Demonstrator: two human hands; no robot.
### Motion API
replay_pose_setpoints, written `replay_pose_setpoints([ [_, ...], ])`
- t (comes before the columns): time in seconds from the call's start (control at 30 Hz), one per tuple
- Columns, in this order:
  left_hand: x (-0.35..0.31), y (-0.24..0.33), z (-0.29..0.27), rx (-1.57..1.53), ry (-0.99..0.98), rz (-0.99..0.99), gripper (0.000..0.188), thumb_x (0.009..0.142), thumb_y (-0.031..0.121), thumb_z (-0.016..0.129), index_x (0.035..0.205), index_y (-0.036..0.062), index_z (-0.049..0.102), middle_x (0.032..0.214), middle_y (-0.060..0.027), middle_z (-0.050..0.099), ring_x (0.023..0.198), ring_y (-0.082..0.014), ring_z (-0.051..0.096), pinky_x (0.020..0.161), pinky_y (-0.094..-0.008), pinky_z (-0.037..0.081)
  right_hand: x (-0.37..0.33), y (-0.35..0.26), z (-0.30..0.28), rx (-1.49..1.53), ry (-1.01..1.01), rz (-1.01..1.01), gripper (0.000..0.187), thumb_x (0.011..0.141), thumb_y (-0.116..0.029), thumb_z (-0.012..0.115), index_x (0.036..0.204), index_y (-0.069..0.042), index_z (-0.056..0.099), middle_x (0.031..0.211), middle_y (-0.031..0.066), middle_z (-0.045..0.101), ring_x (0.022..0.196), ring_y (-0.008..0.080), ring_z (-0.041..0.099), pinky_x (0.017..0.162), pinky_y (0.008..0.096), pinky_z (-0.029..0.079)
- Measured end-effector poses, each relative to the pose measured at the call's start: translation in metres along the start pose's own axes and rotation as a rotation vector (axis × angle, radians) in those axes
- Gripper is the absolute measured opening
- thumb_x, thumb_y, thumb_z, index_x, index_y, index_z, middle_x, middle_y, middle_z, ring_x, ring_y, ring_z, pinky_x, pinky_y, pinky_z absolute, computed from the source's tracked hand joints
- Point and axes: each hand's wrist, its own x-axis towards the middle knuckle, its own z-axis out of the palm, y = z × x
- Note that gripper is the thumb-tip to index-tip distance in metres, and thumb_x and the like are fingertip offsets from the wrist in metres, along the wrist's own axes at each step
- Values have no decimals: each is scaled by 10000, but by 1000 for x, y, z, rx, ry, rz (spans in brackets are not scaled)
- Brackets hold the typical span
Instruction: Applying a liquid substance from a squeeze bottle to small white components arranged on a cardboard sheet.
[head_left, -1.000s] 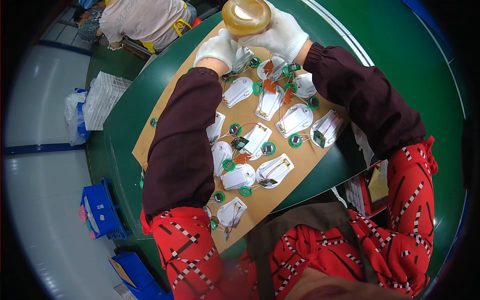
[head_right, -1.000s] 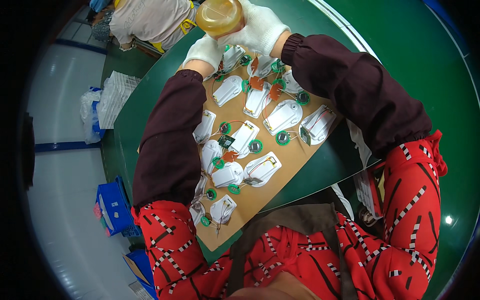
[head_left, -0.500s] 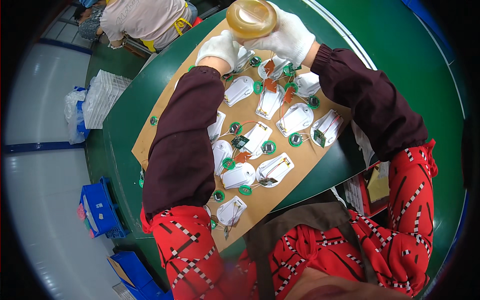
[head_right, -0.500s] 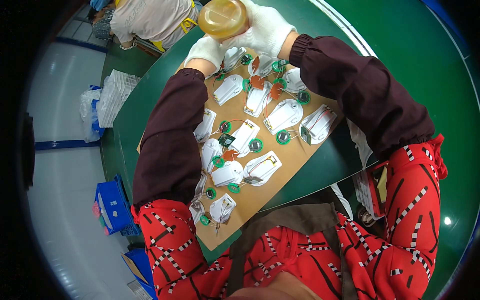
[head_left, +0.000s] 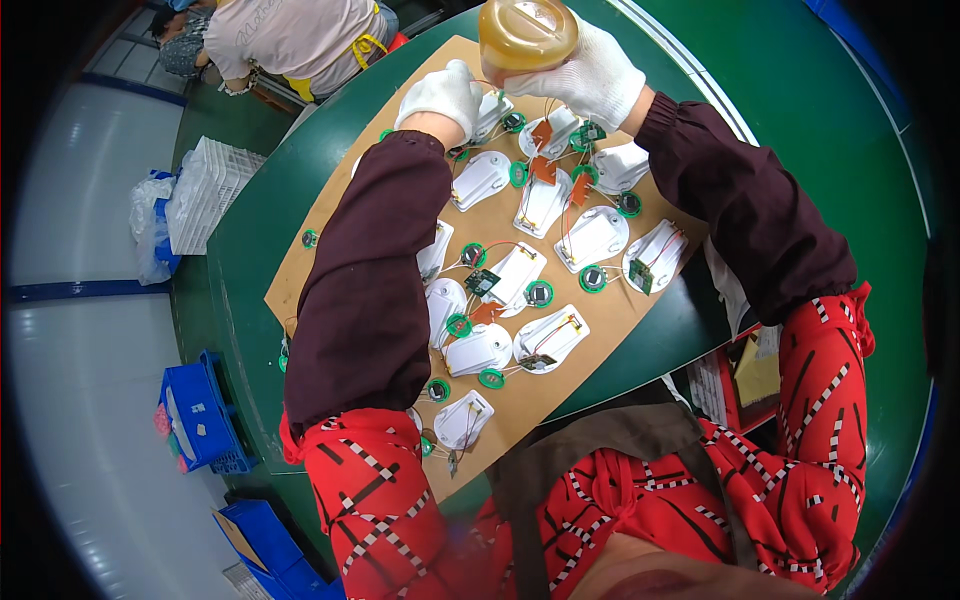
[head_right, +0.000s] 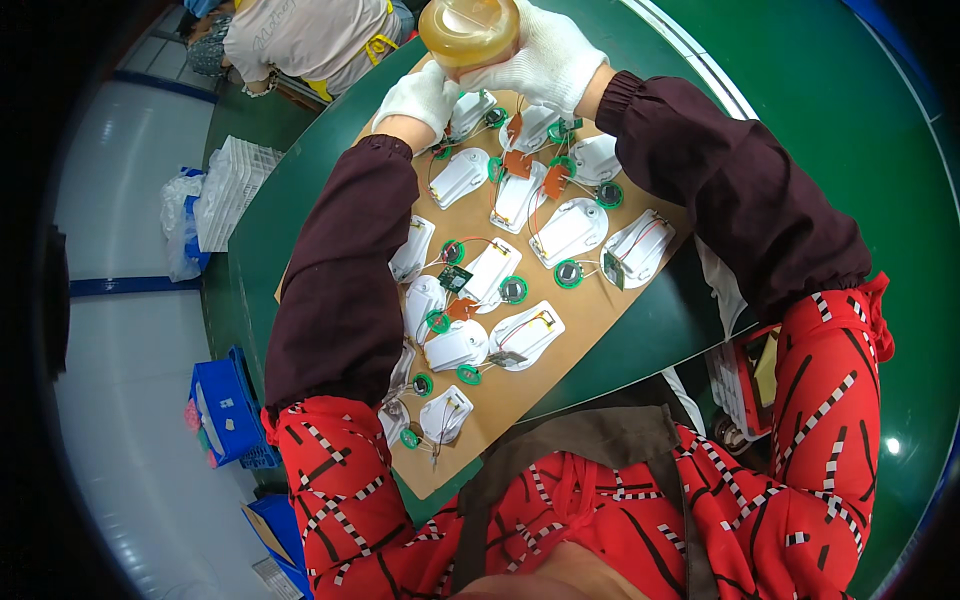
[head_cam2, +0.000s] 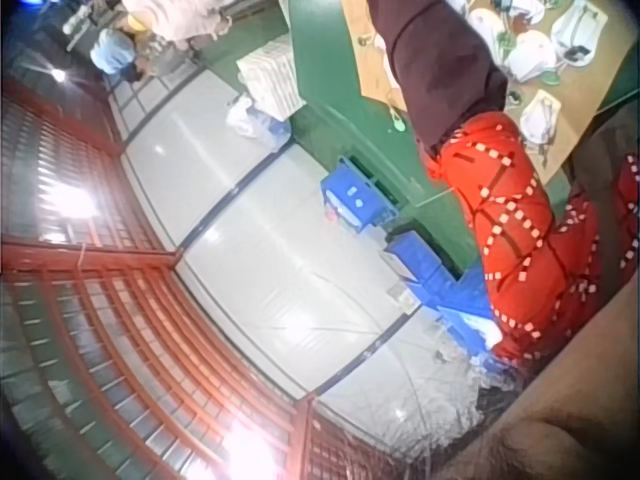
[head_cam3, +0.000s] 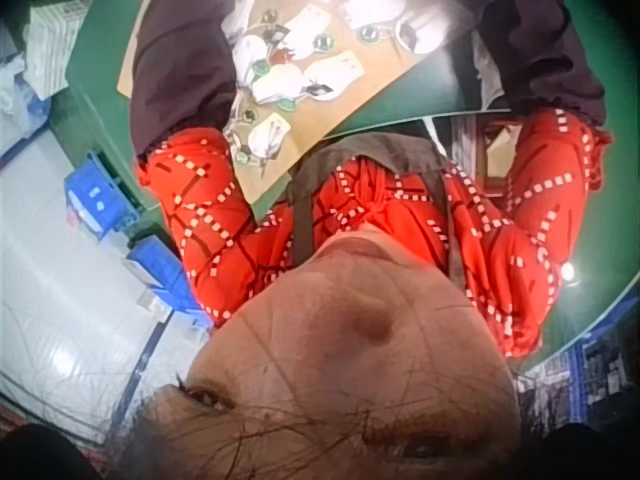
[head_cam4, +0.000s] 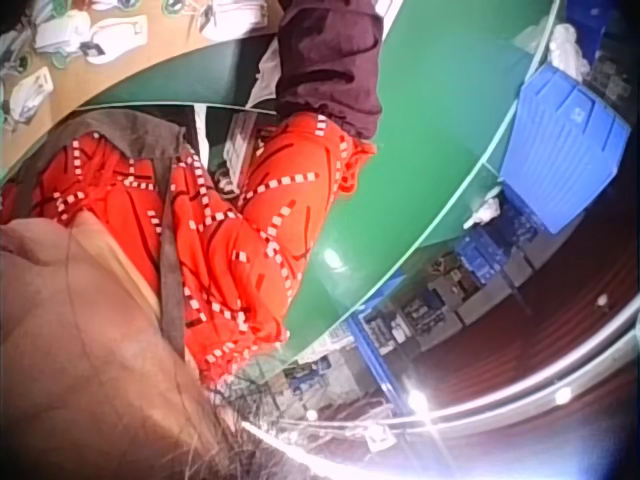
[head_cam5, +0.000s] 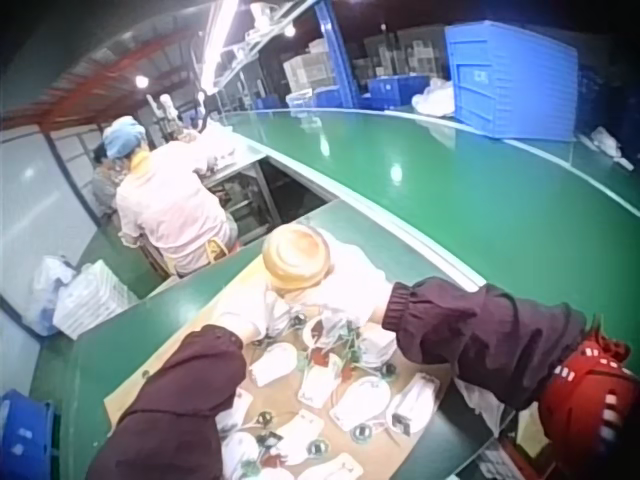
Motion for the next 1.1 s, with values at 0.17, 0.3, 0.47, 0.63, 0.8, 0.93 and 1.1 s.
replay_pose_setpoints([
  [0.17, 3, -4, 4, 20, 3, 69, 261, 814, 246, 482, 941, 28, 551, 907, -222, 611, 889, -351, 586, 783, -403, 455, 3, 1, -1, 69, -90, -28, 699, 626, -197, 782, 1214, -38, 437, 1127, 106, 547, 1026, 167, 524, 921, 301, 398],
  [0.3, 7, -12, 8, 91, -68, 86, 252, 817, 237, 481, 955, 35, 543, 919, -215, 611, 901, -345, 583, 788, -400, 454, 1, 1, 4, -93, -49, -86, 664, 636, -176, 776, 1201, -39, 456, 1115, 102, 554, 1013, 159, 529, 914, 297, 402],
  [0.47, 2, -4, 4, 23, -2, 61, 249, 824, 234, 468, 961, 40, 541, 920, -216, 611, 903, -344, 584, 791, -405, 452, 4, 9, 2, 185, -97, 27, 665, 636, -169, 778, 1202, -38, 455, 1122, 97, 553, 1015, 156, 527, 916, 296, 401],
  [0.63, -1, 1, -2, -5, -19, -3, 267, 830, 252, 451, 956, 37, 547, 915, -222, 610, 889, -345, 589, 788, -409, 450, 2, 5, -5, 27, -45, 0, 665, 633, -176, 775, 1200, -36, 458, 1123, 98, 553, 1015, 158, 529, 916, 295, 401],
  [0.8, -1, -2, 3, -9, -1, 6, 271, 841, 269, 434, 984, 61, 533, 929, -214, 600, 899, -361, 563, 787, -422, 433, -1, 4, -7, -56, 50, -35, 607, 631, -191, 768, 1151, -39, 492, 1059, 92, 579, 981, 162, 543, 891, 295, 414],
  [0.93, 0, -2, 6, -20, 16, -2, 271, 846, 272, 420, 971, 59, 531, 927, -218, 597, 896, -366, 559, 779, -429, 431, 4, -14, -21, -73, 35, -15, 453, 640, -146, 751, 1032, -39, 551, 948, 61, 607, 882, 144, 564, 814, 290, 445],
  [1.1, -4, -1, 2, -22, -2, -3, 278, 842, 273, 429, 990, 64, 536, 943, -218, 595, 914, -360, 558, 792, -416, 431, 14, -9, -37, 215, 123, 20, 342, 671, -77, 722, 978, -42, 576, 899, 33, 613, 795, 123, 575, 737, 262, 460],
])
